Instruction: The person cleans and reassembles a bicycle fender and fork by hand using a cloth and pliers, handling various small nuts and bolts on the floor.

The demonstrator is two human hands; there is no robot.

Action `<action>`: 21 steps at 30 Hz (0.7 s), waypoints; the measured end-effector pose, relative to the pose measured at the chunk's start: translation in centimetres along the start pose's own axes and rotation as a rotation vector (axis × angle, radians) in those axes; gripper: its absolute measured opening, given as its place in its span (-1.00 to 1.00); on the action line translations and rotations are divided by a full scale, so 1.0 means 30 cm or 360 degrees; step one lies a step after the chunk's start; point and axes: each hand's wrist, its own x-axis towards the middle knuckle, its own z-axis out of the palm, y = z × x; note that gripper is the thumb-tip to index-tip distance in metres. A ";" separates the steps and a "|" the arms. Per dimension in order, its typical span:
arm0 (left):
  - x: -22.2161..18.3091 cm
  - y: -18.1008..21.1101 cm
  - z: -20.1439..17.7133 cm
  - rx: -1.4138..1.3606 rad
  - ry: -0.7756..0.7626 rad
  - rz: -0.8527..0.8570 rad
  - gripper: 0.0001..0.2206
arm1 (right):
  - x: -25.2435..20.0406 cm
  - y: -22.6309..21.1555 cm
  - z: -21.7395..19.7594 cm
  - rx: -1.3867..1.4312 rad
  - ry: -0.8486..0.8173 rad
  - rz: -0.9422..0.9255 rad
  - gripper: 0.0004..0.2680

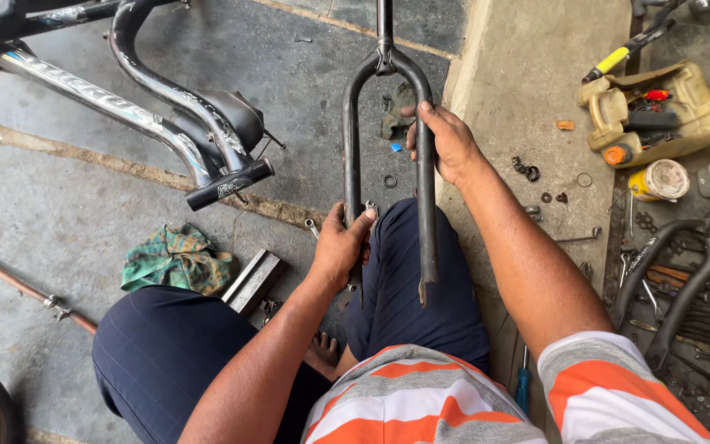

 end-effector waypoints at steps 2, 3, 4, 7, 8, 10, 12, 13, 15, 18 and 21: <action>-0.006 0.000 0.004 0.0100 0.0017 -0.0002 -0.68 | -0.013 -0.004 -0.004 -0.0050 0.0016 -0.0012 -0.67; -0.010 -0.001 0.007 0.0150 0.0026 0.0002 -0.67 | -0.021 -0.009 -0.005 -0.0076 0.0023 -0.0022 -0.66; -0.010 -0.001 0.012 0.0140 0.0020 0.0036 -0.68 | -0.027 -0.015 -0.007 -0.0084 0.0010 -0.0051 -0.66; -0.006 -0.003 0.028 0.0125 0.0013 0.0115 -0.69 | -0.044 -0.045 -0.012 -0.0103 -0.0024 -0.0129 -0.65; -0.002 -0.005 0.035 0.0132 0.0017 0.0119 -0.69 | -0.053 -0.058 -0.015 -0.0107 -0.0031 -0.0144 -0.65; 0.009 -0.010 0.051 0.0127 -0.0009 0.0126 -0.69 | -0.081 -0.092 -0.020 -0.0118 -0.0075 -0.0215 -0.64; 0.021 -0.007 0.061 0.0108 -0.0080 0.0125 -0.69 | -0.130 -0.135 -0.019 -0.0138 -0.0139 -0.0325 -0.61; 0.024 -0.002 0.067 0.0104 -0.0147 0.0084 -0.68 | -0.168 -0.162 -0.020 0.0056 -0.0222 -0.0323 -0.59; 0.032 0.018 0.083 0.0107 -0.0297 -0.0006 -0.68 | -0.263 -0.217 -0.023 0.0443 -0.0376 -0.0329 -0.53; 0.045 0.035 0.124 0.0048 -0.0630 -0.0002 -0.66 | -0.406 -0.231 0.020 0.0673 -0.0554 -0.0285 -0.50; 0.074 0.023 0.176 0.0273 -0.0895 -0.0059 -0.53 | -0.542 -0.230 0.040 0.0944 -0.0464 -0.0261 -0.53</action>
